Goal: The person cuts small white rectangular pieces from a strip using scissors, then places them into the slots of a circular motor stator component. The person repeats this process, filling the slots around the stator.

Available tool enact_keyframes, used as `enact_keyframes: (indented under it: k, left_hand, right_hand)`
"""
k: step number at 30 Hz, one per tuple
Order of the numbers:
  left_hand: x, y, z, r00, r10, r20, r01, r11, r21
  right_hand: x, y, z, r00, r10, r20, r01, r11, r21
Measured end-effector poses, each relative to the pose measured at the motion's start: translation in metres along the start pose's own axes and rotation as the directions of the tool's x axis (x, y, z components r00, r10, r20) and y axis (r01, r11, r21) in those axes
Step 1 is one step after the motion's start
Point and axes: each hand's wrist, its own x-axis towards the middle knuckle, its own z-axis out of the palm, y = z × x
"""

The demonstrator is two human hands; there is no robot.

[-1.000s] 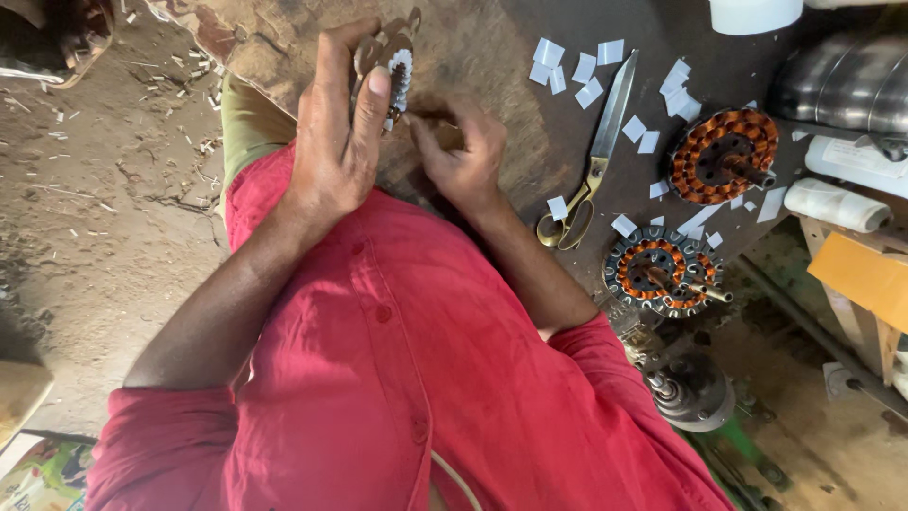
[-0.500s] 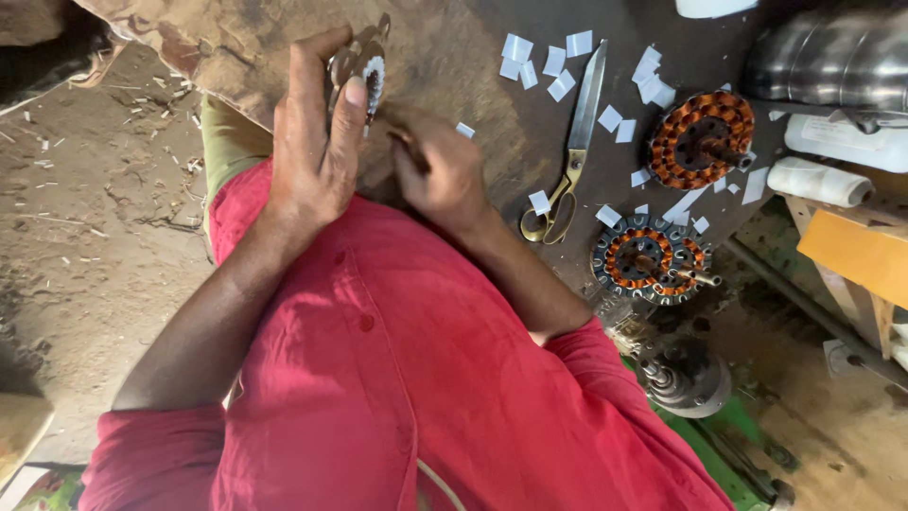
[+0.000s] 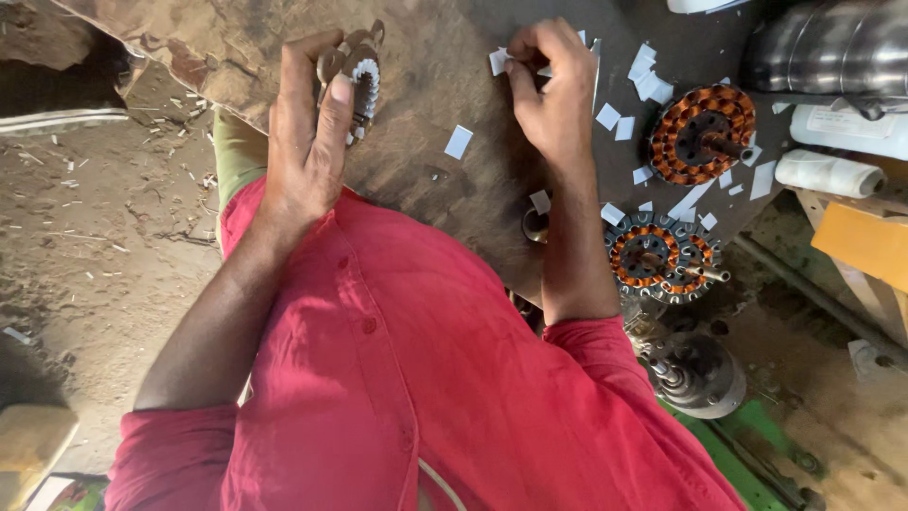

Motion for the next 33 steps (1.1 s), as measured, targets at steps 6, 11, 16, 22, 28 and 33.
enact_keyframes:
  k: [6, 11, 16, 22, 28, 33]
  left_hand:
    - [0.002, 0.002, -0.002, 0.999, -0.037, 0.021, 0.036, 0.998, 0.047]
    - [0.003, 0.009, -0.007, 0.995, -0.034, 0.098, 0.031, 0.999, 0.032]
    - [0.001, 0.009, -0.01, 0.992, -0.042, 0.121, 0.042, 0.999, 0.005]
    - [0.002, -0.001, -0.009, 0.991, -0.036, 0.128, 0.04, 0.999, -0.031]
    - [-0.002, -0.001, -0.007, 0.989, -0.005, 0.149, 0.014, 0.998, -0.056]
    - [-0.002, 0.002, -0.007, 0.988, 0.028, 0.153, -0.025, 0.999, -0.022]
  right_hand:
    - [-0.022, -0.032, 0.047, 0.989, -0.144, 0.028, 0.136, 0.972, 0.19]
    - [-0.018, -0.055, 0.076, 0.998, 0.006, 0.06, -0.02, 0.973, 0.232]
    - [-0.009, -0.057, 0.082, 0.999, 0.014, 0.029, -0.019, 0.986, 0.168]
    - [-0.015, -0.057, 0.088, 0.998, -0.049, -0.027, 0.051, 0.993, 0.104]
    - [-0.02, -0.056, 0.082, 0.989, -0.137, -0.047, 0.142, 0.985, 0.103]
    - [-0.02, -0.059, 0.077, 0.99, -0.141, -0.033, 0.144, 0.982, 0.122]
